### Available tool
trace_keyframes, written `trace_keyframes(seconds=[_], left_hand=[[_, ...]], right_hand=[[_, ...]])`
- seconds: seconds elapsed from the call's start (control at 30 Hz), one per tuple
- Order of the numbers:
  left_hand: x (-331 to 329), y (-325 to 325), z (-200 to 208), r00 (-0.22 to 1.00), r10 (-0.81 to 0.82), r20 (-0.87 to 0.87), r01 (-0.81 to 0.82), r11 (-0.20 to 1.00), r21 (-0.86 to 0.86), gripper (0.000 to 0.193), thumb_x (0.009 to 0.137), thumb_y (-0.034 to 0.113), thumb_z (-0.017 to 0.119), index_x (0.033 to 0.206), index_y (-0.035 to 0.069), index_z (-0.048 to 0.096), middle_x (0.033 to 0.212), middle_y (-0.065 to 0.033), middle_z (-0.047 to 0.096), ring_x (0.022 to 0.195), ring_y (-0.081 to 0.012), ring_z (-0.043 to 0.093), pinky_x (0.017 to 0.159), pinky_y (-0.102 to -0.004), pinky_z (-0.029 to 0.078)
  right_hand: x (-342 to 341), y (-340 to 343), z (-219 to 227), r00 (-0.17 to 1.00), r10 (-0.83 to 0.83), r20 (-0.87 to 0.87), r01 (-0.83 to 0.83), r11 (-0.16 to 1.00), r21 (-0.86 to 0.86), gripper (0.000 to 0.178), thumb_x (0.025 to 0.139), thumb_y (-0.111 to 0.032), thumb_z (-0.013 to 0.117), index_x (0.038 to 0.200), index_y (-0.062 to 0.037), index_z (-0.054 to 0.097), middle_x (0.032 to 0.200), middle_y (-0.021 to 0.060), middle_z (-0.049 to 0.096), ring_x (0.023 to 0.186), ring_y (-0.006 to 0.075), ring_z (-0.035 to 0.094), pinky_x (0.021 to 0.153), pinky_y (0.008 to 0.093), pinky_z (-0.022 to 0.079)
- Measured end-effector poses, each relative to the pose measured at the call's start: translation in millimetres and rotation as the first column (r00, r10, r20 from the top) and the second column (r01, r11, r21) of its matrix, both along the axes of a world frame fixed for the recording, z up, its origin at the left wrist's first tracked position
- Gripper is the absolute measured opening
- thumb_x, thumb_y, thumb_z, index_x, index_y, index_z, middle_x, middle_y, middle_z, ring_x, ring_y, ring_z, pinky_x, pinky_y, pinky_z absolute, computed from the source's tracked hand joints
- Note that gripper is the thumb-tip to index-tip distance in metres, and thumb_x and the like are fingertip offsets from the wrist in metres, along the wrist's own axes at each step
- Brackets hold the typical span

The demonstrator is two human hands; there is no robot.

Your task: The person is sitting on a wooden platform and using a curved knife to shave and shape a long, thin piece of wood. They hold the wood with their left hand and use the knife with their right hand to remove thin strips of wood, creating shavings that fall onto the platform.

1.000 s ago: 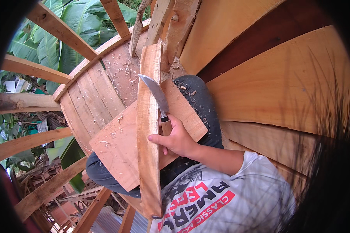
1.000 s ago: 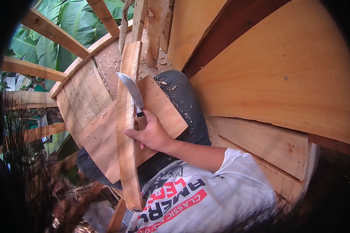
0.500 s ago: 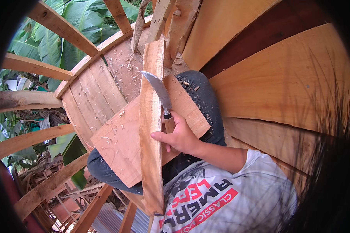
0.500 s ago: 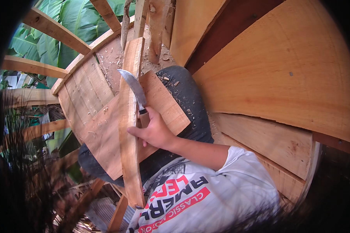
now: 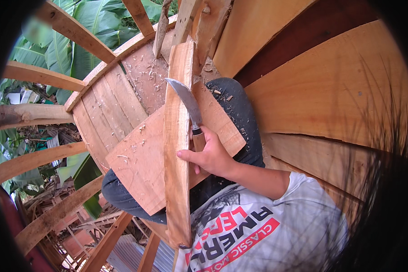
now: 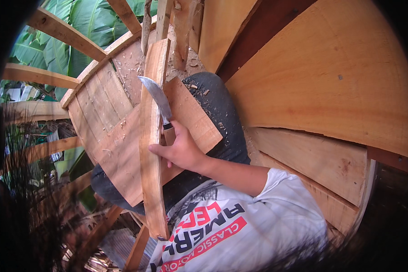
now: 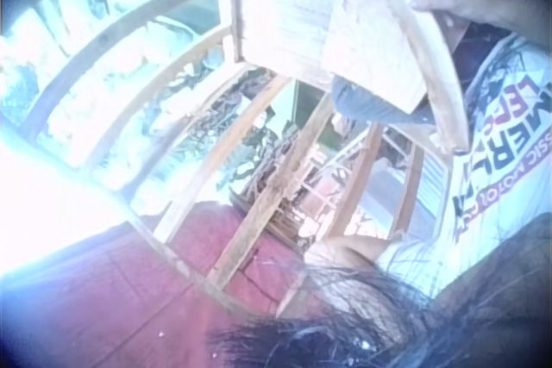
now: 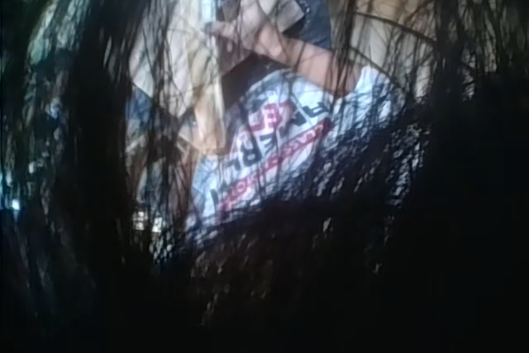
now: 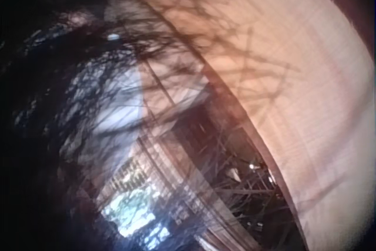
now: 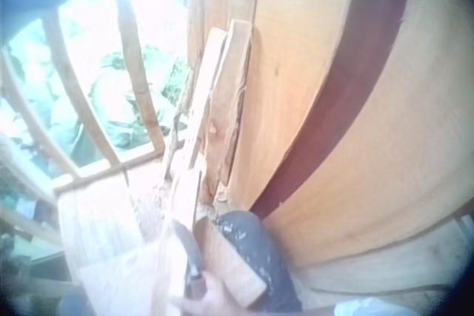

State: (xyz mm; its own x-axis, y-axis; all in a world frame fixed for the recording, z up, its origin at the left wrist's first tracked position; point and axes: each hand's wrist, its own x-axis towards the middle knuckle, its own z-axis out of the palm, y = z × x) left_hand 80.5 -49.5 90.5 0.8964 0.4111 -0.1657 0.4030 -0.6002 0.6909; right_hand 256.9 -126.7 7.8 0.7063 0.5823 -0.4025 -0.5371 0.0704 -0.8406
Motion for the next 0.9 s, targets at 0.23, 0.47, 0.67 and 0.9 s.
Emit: trace_keyframes(seconds=[0.23,0.47,0.67,0.9], left_hand=[[0,0,0,1.0,0.015,-0.003,-0.015,1.0,-0.009,0.077,0.061,0.018,0.081,0.125,-0.001,0.043,0.113,-0.0143,0.051,0.105,-0.027,0.049,0.09,-0.0392,0.04],[1,3,2,1.0,0.02,-0.005,-0.02,1.0,-0.016,0.078,0.061,0.017,0.081,0.126,-0.001,0.042,0.113,-0.0143,0.051,0.106,-0.027,0.049,0.09,-0.0392,0.04],[0,12,10,0.999,0.039,-0.012,-0.039,0.999,-0.009,0.079,0.06,0.016,0.081,0.127,-0.001,0.042,0.114,-0.0144,0.05,0.107,-0.0269,0.048,0.091,-0.0392,0.04],[0,49,37,0.986,0.147,0.081,-0.153,0.986,0.07,0.08,0.06,0.016,0.081,0.128,-0.001,0.041,0.115,-0.0145,0.05,0.109,-0.0269,0.048,0.091,-0.0391,0.039]], right_hand=[[-1,1,-3,1.0,-0.008,-0.009,0.009,1.0,0.023,0.067,0.079,-0.015,0.076,0.128,0.0058,0.036,0.088,0.0079,0.061,0.051,0.0082,0.056,0.041,0.0217,0.047],[-1,1,-2,1.0,0.0,0.006,0.0,1.0,0.007,0.065,0.079,-0.014,0.076,0.126,0.0055,0.036,0.09,0.0084,0.061,0.05,0.008,0.055,0.041,0.0216,0.047],[-2,2,-3,1.0,0.005,-0.003,-0.005,1.0,0.028,0.065,0.079,-0.014,0.076,0.126,0.0054,0.036,0.092,0.0089,0.06,0.051,0.0073,0.055,0.041,0.021,0.047],[-2,-1,0,0.997,-0.044,-0.066,0.043,0.999,-0.01,0.06,0.079,-0.011,0.074,0.125,0.0036,0.038,0.1,0.0072,0.057,0.061,0.0073,0.057,0.044,0.0186,0.047]])
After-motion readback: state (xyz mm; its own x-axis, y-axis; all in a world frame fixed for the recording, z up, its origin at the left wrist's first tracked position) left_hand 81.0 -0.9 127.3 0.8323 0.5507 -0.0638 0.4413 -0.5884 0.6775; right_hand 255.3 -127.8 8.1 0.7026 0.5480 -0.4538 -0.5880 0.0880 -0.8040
